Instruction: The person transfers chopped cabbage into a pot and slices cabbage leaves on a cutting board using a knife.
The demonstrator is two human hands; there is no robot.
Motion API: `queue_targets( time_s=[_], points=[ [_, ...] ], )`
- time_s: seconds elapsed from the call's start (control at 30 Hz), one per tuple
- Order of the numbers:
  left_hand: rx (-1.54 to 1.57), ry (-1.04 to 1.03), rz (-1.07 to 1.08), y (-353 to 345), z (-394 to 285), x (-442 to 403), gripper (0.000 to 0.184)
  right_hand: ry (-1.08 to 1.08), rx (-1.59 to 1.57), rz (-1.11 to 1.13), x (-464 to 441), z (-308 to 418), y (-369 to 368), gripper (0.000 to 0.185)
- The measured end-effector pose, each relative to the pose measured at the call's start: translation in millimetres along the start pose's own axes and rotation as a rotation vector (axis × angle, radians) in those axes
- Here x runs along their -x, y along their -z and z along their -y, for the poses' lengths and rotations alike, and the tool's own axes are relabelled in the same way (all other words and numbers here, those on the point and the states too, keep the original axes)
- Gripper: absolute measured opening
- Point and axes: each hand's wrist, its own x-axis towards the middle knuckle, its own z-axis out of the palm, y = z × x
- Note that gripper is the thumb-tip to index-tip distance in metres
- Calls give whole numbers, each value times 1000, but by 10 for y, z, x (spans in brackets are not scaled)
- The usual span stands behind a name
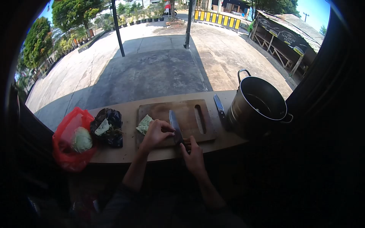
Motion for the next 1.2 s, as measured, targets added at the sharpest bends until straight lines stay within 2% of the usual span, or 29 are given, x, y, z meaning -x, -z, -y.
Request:
queue_targets(
  time_s=[0.1, 0.2, 0.27, 0.4, 0.5, 0.57, 0.6, 0.67, 0.7, 0.77, 0.8, 0.87, 1.0, 1.1, 1.2],
  points=[
    [-25, 34, -9, 47, -14, 20, 19, 2, -173, 5, 5, -43, -54, 18],
    [-18, -39, -26, 9, -125, -185, 17, -25, -323, 14, -85, 63, 175, 19],
    [53, -34, 38, 45, -352, -409, 16, -152, -483, 71, -150, 316, 443, 20],
    [72, -192, 67, -92, -1034, -978, 15, 6, -464, -17, -361, 542, 1117, 20],
    [62, -416, 44, -391, -1553, -1406, 13, 123, -401, -220, -381, 790, 1698, 18],
    [154, -484, 23, -655, -1798, -1632, 14, 142, -260, -300, -387, 860, 2054, 19],
    [160, -491, 32, -773, -1895, -1714, 14, 140, -249, -328, -392, 884, 2205, 19],
    [119, -497, 19, -1026, -1977, -1828, 15, 103, 50, -419, -392, 899, 2470, 20],
    [60, -486, -15, -1134, -1992, -1882, 15, 99, 58, -439, -390, 889, 2572, 20],
    [20, -488, 27, -1291, -1976, -1972, 15, 87, 328, -519, -389, 861, 2718, 21],
    [14, -493, 18, -1351, -1973, -1999, 14, 122, 336, -558, -408, 802, 2769, 21],
    [33, -517, 10, -1436, -1976, -2053, 9, 118, 345, -547, -403, 756, 2864, 21],
    [24, -470, -31, -1532, -2036, -2110, 10, 132, 370, -531, -399, 689, 2916, 19],
    [122, -520, -141, -1626, -2066, -2150, 14, 131, 367, -498, -412, 619, 2912, 19],
    [315, -559, 81, -1698, -1952, -2205, 12, 156, 421, -533, -427, 616, 2875, 19]
  ],
)
